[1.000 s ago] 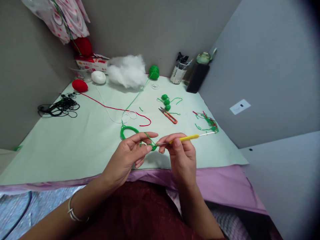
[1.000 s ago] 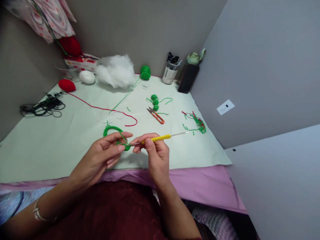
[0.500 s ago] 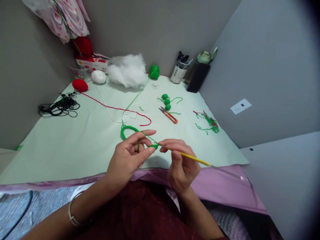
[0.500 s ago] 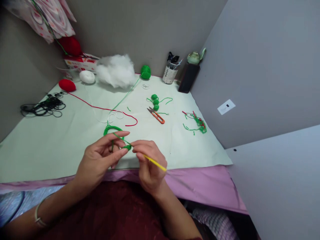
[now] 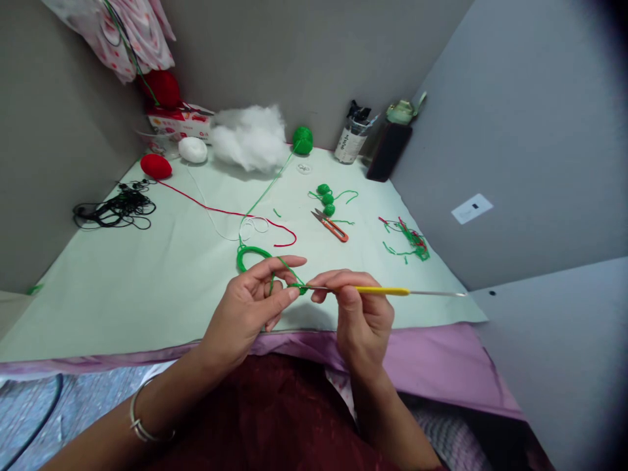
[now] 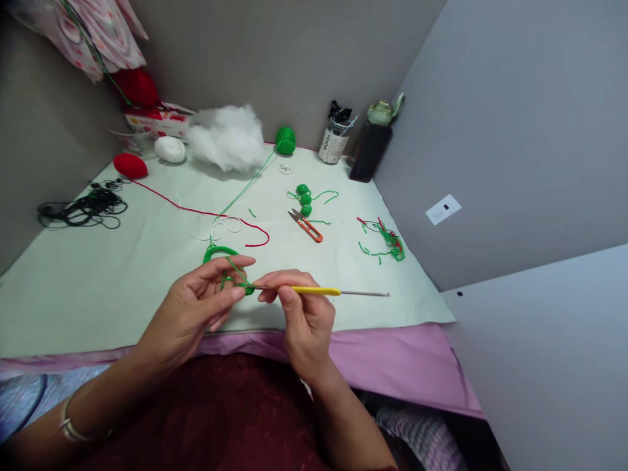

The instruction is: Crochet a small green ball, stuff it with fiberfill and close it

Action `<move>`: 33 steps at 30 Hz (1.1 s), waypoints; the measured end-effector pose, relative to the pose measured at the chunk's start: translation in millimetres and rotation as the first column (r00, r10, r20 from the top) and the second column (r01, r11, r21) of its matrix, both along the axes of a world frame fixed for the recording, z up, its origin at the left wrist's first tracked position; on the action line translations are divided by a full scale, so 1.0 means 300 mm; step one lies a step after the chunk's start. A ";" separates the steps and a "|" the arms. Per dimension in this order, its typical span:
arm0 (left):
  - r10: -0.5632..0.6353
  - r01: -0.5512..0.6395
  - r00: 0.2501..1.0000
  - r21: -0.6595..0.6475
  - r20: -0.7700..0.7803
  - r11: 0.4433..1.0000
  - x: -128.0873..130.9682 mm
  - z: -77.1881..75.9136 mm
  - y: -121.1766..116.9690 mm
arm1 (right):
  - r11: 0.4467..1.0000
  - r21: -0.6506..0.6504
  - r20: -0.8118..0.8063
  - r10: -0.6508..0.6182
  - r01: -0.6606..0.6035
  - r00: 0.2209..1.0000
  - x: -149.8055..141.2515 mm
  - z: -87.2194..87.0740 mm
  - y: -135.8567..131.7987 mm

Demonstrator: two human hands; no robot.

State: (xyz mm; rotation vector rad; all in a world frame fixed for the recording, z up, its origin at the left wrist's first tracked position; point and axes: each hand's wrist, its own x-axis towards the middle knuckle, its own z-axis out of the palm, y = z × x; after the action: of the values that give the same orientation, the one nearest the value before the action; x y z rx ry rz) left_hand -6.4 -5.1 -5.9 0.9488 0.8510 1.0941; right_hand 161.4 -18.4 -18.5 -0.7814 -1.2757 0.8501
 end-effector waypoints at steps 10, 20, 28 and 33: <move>0.326 -0.191 0.895 0.398 -0.304 0.897 0.017 0.022 -0.033 | 0.920 0.375 0.342 -0.250 0.113 0.906 -0.013 -0.028 -0.020; 0.060 -0.058 0.998 -0.063 0.032 0.996 0.023 0.025 -0.022 | 0.798 0.590 0.526 -0.491 0.117 0.694 -0.004 -0.075 -0.009; 0.020 0.020 0.974 -0.173 0.226 0.985 -0.012 0.052 0.007 | 0.962 0.183 0.134 -0.231 0.205 0.964 -0.033 -0.001 0.000; -0.015 0.042 0.980 -0.131 0.201 0.990 0.003 0.049 0.001 | 0.997 -0.056 -0.174 -0.054 0.045 0.983 -0.033 0.001 0.030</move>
State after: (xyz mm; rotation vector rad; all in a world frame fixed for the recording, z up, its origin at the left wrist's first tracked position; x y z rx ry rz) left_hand -5.5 -4.9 8.9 0.7235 0.7342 1.0730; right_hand 151.4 -9.3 -18.3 -0.7586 -1.0779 0.8944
